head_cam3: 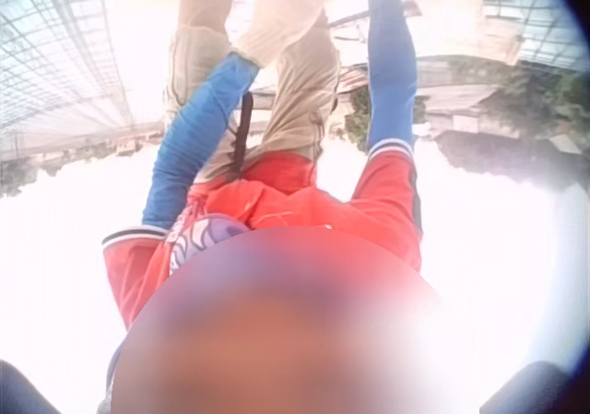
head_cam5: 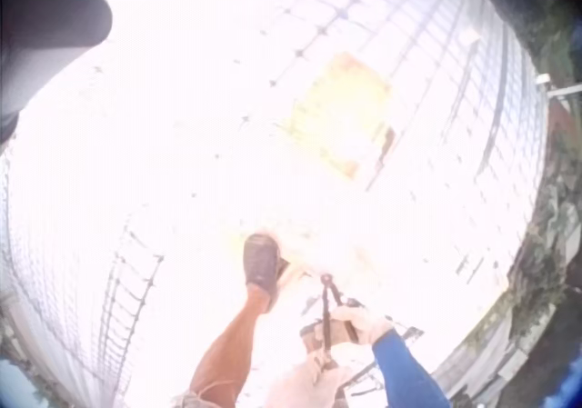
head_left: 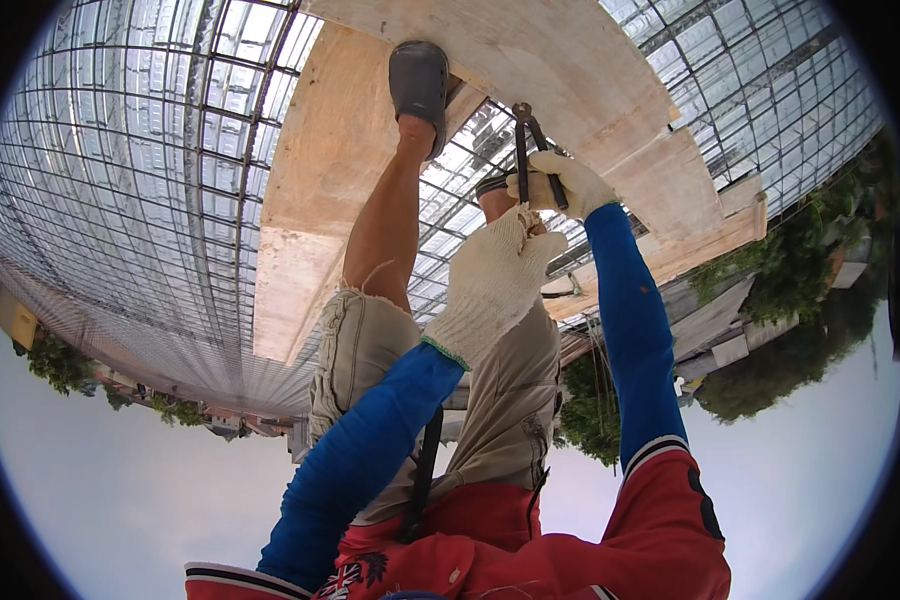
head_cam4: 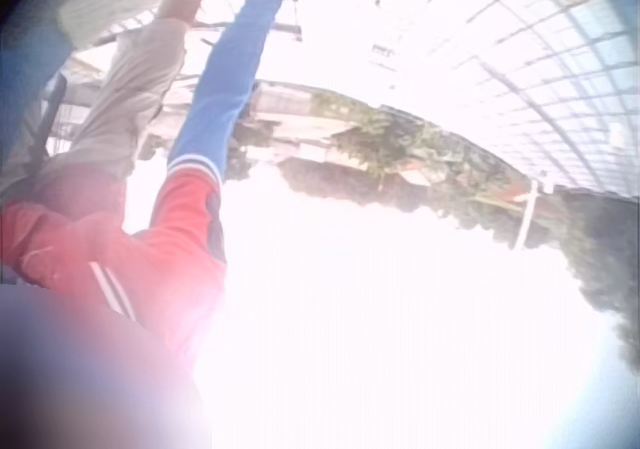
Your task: The person uses a crowbar to pry and remove wooden planks from a metal scaffolding structure. They repeatedly insert the tool under the planks, lever them loose, and then lift and move the planks aside.
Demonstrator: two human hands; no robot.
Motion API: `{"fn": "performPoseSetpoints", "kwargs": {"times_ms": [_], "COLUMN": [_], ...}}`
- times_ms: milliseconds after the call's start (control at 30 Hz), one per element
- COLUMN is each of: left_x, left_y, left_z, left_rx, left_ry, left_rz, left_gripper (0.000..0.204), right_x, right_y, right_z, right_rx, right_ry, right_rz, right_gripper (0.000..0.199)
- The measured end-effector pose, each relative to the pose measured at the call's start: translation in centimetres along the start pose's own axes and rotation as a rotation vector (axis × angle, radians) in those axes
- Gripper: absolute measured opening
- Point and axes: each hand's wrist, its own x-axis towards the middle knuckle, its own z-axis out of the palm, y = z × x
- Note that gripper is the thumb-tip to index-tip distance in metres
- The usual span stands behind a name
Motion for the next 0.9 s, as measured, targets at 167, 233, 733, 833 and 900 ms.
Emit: {"fn": "performPoseSetpoints", "kwargs": {"times_ms": [167,233,733,833,900], "left_x": [0.2,0.4,0.6,0.7,1.0], "left_y": [1.0,1.0,-1.5,-1.8,-2.2], "left_z": [0.4,0.1,2.0,2.4,2.5], "left_rx": [0.087,0.082,0.088,0.068,0.094], "left_ry": [-0.037,-0.044,0.085,0.081,0.055], "left_rz": [-0.065,-0.094,-0.068,-0.127,-0.180], "left_gripper": [0.034,0.034,0.035,0.038,0.045], "right_x": [1.8,2.0,-1.3,0.9,2.5], "right_y": [1.1,1.2,1.6,3.6,5.6], "right_z": [-3.3,-2.5,4.9,2.9,4.1], "right_rx": [0.405,0.710,0.279,0.986,1.225], "right_ry": [-0.271,-0.349,0.056,-0.436,-0.586], "right_rz": [-0.070,-0.092,-0.159,-0.029,-0.120], "right_gripper": [0.048,0.048,0.010,0.030,0.030]}}
